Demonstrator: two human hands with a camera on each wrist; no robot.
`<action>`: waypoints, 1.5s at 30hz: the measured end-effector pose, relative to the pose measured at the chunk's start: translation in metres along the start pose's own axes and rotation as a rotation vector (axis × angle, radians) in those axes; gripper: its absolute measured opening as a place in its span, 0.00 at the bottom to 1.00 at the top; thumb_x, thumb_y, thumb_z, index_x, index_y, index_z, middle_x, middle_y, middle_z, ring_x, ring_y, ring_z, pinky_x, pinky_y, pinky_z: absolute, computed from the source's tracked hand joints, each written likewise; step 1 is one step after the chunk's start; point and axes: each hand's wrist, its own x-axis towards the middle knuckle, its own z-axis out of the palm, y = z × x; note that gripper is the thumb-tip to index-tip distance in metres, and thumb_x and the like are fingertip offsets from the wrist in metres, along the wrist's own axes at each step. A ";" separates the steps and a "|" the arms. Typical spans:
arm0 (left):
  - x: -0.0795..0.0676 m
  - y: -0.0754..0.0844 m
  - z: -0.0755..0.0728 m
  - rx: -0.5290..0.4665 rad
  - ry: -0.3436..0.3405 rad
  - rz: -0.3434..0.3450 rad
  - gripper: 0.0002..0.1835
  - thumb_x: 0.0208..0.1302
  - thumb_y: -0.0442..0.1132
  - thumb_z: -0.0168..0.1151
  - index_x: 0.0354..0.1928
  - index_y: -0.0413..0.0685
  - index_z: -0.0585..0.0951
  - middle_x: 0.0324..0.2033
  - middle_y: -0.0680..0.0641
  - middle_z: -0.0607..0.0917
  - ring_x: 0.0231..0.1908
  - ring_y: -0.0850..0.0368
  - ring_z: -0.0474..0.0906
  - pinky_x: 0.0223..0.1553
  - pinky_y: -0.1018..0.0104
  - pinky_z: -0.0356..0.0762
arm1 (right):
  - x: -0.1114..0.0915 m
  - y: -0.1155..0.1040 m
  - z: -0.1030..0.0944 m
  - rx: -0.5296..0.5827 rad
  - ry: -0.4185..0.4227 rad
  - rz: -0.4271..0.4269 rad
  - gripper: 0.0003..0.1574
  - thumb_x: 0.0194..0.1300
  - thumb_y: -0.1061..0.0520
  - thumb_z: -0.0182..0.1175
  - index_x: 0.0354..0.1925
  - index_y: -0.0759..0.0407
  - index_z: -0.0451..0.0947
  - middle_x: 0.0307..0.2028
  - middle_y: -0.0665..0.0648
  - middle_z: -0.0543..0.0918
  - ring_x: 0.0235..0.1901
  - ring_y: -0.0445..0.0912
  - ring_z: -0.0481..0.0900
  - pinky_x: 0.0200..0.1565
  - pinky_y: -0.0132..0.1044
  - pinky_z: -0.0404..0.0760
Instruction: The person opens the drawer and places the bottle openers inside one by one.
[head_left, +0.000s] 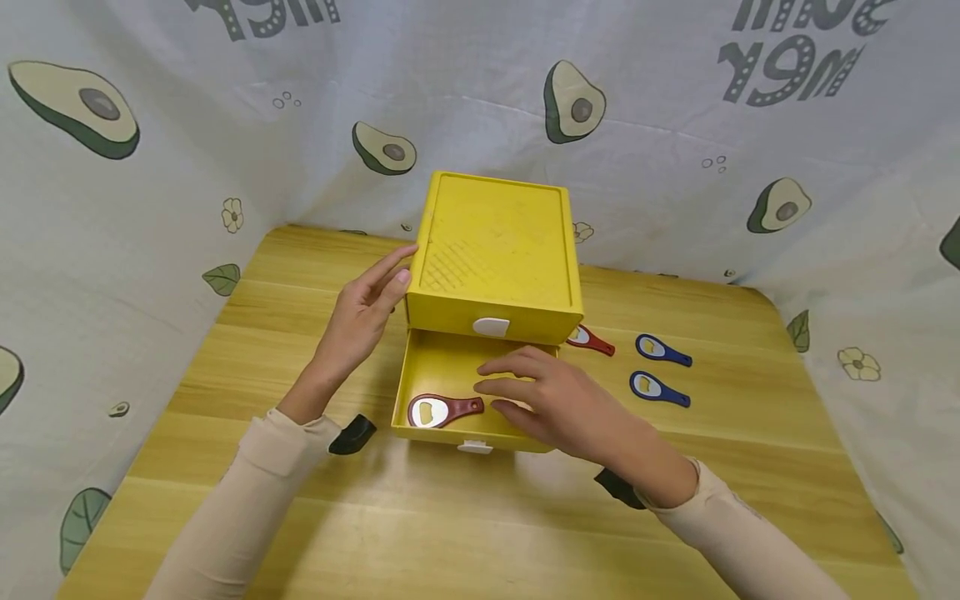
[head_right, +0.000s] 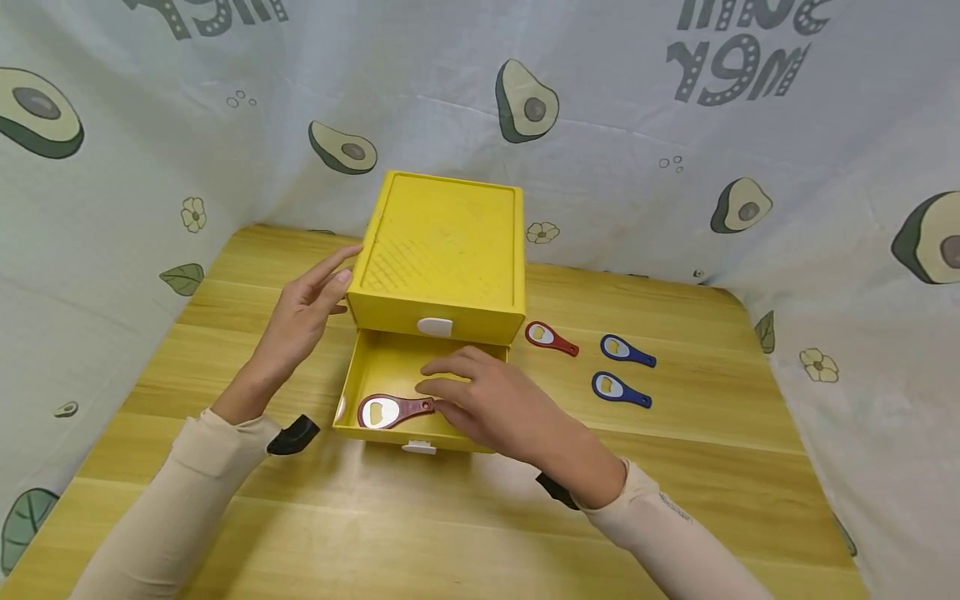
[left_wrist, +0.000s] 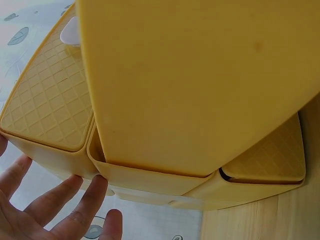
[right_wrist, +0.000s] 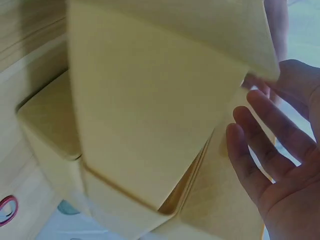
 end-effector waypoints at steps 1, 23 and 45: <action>0.000 0.000 0.000 0.002 0.002 -0.001 0.23 0.78 0.49 0.50 0.72 0.66 0.70 0.69 0.52 0.73 0.64 0.53 0.74 0.62 0.47 0.73 | -0.002 0.001 -0.001 0.001 0.006 0.003 0.20 0.54 0.62 0.75 0.47 0.54 0.87 0.49 0.53 0.86 0.50 0.48 0.81 0.46 0.39 0.84; -0.001 0.001 -0.001 0.027 0.014 -0.010 0.24 0.78 0.50 0.50 0.73 0.63 0.70 0.69 0.53 0.73 0.62 0.53 0.75 0.57 0.50 0.73 | -0.060 0.029 -0.027 -0.080 0.117 0.174 0.27 0.43 0.68 0.78 0.46 0.59 0.86 0.49 0.55 0.86 0.50 0.51 0.83 0.44 0.44 0.82; -0.001 0.002 0.001 0.038 0.010 -0.015 0.23 0.78 0.49 0.49 0.72 0.65 0.70 0.69 0.53 0.74 0.60 0.54 0.75 0.53 0.55 0.73 | -0.107 0.061 -0.014 -0.068 0.075 0.400 0.24 0.49 0.68 0.76 0.47 0.62 0.85 0.46 0.58 0.87 0.45 0.54 0.85 0.38 0.47 0.85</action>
